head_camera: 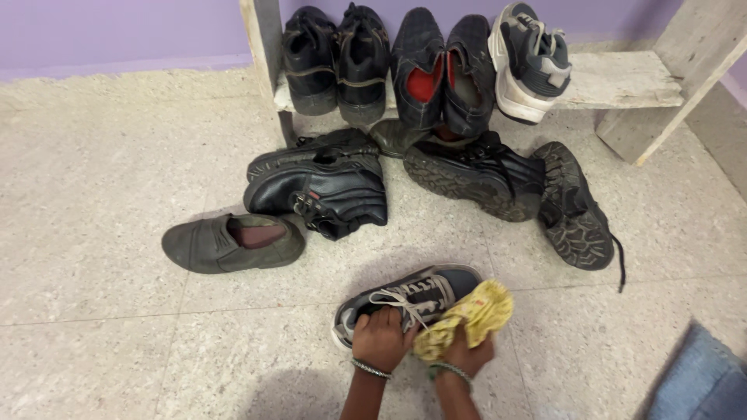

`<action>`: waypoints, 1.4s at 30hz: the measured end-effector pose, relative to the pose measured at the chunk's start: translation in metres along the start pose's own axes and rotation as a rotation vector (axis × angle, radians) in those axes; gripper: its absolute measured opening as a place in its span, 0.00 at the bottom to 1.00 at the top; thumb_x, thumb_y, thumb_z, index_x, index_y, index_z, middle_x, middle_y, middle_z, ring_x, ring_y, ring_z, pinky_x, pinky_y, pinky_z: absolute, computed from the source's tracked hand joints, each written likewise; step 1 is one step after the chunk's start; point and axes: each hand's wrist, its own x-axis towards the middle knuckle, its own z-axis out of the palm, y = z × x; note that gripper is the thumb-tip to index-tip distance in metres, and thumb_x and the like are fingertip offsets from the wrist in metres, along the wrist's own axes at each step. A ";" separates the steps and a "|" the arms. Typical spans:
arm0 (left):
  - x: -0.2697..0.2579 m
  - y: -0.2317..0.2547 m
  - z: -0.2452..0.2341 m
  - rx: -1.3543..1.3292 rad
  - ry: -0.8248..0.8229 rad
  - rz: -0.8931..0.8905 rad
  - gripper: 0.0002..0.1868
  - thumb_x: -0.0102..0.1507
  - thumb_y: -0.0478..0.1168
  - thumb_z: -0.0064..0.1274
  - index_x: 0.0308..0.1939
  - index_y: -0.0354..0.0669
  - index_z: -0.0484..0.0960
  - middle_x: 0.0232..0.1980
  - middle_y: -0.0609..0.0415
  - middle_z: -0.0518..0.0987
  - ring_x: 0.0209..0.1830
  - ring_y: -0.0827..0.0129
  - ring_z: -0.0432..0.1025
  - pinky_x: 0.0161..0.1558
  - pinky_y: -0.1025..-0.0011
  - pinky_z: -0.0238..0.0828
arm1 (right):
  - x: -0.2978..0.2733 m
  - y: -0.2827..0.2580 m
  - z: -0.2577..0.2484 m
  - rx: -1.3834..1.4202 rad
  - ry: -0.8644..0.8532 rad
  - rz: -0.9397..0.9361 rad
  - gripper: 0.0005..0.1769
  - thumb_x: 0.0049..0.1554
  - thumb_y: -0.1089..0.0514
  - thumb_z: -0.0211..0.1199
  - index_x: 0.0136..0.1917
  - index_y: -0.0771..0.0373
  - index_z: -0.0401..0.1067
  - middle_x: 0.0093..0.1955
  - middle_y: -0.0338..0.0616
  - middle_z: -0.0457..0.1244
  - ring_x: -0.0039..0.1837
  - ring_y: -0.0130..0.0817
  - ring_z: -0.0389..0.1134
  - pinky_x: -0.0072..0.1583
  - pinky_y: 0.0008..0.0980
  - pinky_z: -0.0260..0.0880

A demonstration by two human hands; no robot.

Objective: The person wipes a grey and white sneaker with a yellow cloth, focusing on the upper and sole. The person then places the cleaned shoe on a wooden shelf among other shoes.

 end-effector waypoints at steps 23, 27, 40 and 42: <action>0.003 -0.003 0.000 0.012 -0.019 0.038 0.24 0.58 0.60 0.63 0.31 0.43 0.76 0.32 0.52 0.78 0.30 0.61 0.72 0.37 0.64 0.64 | 0.067 -0.114 0.033 -1.152 -0.516 -0.867 0.31 0.50 0.45 0.69 0.67 0.39 0.71 0.80 0.49 0.47 0.68 0.61 0.58 0.61 0.52 0.71; -0.004 -0.003 0.003 0.020 -0.005 0.040 0.23 0.59 0.59 0.63 0.31 0.45 0.76 0.33 0.53 0.78 0.30 0.61 0.72 0.38 0.64 0.64 | 0.042 -0.093 0.006 -0.980 -0.338 -0.883 0.30 0.53 0.46 0.67 0.69 0.44 0.72 0.82 0.56 0.47 0.67 0.64 0.58 0.63 0.53 0.67; 0.000 -0.003 0.002 0.000 -0.053 0.027 0.23 0.58 0.59 0.63 0.31 0.43 0.77 0.32 0.53 0.79 0.30 0.62 0.73 0.37 0.64 0.64 | 0.062 -0.114 0.026 -1.290 -0.478 -0.806 0.30 0.50 0.49 0.70 0.67 0.39 0.71 0.81 0.51 0.45 0.70 0.63 0.56 0.53 0.50 0.77; -0.002 -0.004 0.003 -0.009 -0.060 0.030 0.23 0.58 0.59 0.63 0.32 0.44 0.77 0.32 0.53 0.79 0.30 0.61 0.73 0.37 0.64 0.65 | 0.047 -0.104 0.007 -1.077 -0.350 -1.056 0.31 0.50 0.50 0.69 0.67 0.41 0.72 0.81 0.54 0.46 0.70 0.61 0.58 0.61 0.56 0.74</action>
